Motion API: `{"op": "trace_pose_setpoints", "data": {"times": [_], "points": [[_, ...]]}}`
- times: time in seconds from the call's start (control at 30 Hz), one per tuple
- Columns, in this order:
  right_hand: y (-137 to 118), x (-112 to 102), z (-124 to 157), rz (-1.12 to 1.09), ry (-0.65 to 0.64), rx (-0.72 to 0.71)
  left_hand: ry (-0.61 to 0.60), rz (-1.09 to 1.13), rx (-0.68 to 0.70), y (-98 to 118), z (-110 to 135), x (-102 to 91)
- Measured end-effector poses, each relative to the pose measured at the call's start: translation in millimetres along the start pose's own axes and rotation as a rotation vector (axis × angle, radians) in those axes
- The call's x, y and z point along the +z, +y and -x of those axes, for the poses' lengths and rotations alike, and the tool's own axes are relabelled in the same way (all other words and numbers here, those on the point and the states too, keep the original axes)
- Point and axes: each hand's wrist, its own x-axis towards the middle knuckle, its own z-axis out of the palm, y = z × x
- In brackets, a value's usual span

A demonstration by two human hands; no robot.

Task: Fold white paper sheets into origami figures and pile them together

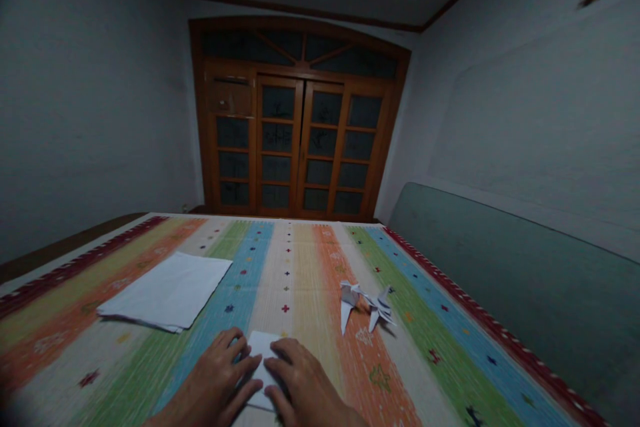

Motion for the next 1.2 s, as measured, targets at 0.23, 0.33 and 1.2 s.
{"op": "trace_pose_setpoints", "data": {"times": [0.23,0.33,1.2], "points": [[3.3,2.6,1.5,-0.058,-0.021,0.026,-0.041,0.123,0.099,-10.9,6.3,1.7],[2.1,0.3,-1.7,-0.102,-0.011,0.024,-0.105,0.151,0.089,-15.4,10.5,5.5],[7.2,-15.0,-4.4,-0.131,-0.100,-0.140,-0.136,0.201,0.005,-24.4,20.1,21.5]]}}
